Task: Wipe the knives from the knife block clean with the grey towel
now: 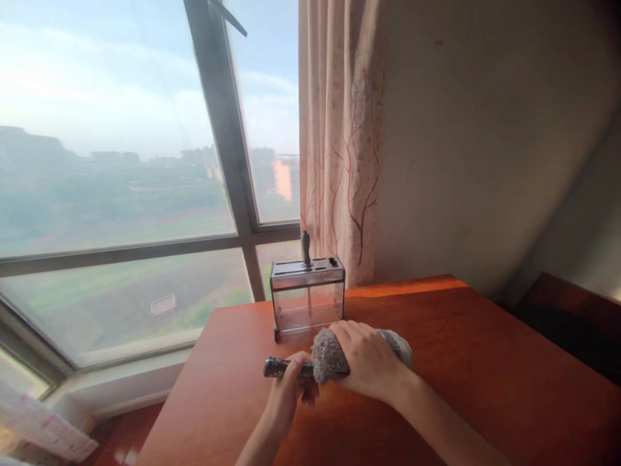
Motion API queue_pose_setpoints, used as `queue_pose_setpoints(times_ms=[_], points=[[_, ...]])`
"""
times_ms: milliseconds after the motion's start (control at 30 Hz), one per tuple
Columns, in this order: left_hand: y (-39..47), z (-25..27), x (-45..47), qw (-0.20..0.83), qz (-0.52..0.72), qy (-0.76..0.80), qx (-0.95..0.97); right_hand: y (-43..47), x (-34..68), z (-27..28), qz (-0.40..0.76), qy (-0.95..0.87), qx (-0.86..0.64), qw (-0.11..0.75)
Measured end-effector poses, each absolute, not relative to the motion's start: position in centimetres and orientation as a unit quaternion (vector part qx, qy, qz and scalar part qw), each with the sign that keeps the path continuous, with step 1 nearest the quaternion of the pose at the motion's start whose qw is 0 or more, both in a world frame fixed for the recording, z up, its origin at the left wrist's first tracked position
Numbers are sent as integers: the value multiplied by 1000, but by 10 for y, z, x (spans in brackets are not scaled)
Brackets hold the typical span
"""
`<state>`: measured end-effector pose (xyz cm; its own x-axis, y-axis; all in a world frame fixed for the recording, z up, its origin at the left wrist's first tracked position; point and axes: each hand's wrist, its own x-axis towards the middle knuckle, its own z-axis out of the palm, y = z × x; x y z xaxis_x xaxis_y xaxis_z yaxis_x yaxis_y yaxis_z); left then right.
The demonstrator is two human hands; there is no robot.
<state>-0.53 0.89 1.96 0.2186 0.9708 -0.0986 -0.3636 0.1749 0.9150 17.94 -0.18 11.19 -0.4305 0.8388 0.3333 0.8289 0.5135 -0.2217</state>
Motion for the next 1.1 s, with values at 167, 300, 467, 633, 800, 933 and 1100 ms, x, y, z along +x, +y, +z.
queue_pose_setpoints(times_ms=[167,300,467,633,800,933,1100], points=[[8,19,-4,665,525,379,373,1,171,119,5,-853,-482,201],[7,24,-7,672,522,376,365,4,183,120,22,-856,-474,206],[8,34,-17,665,536,387,347,6,208,120,46,-843,-493,209],[9,42,-24,650,560,377,348,6,233,122,70,-831,-514,200],[10,42,-27,651,572,361,345,6,257,116,159,-795,-520,270],[12,41,-24,672,573,337,327,9,267,101,282,-740,-471,388],[12,38,-15,702,571,306,296,8,256,82,405,-605,-467,502]])
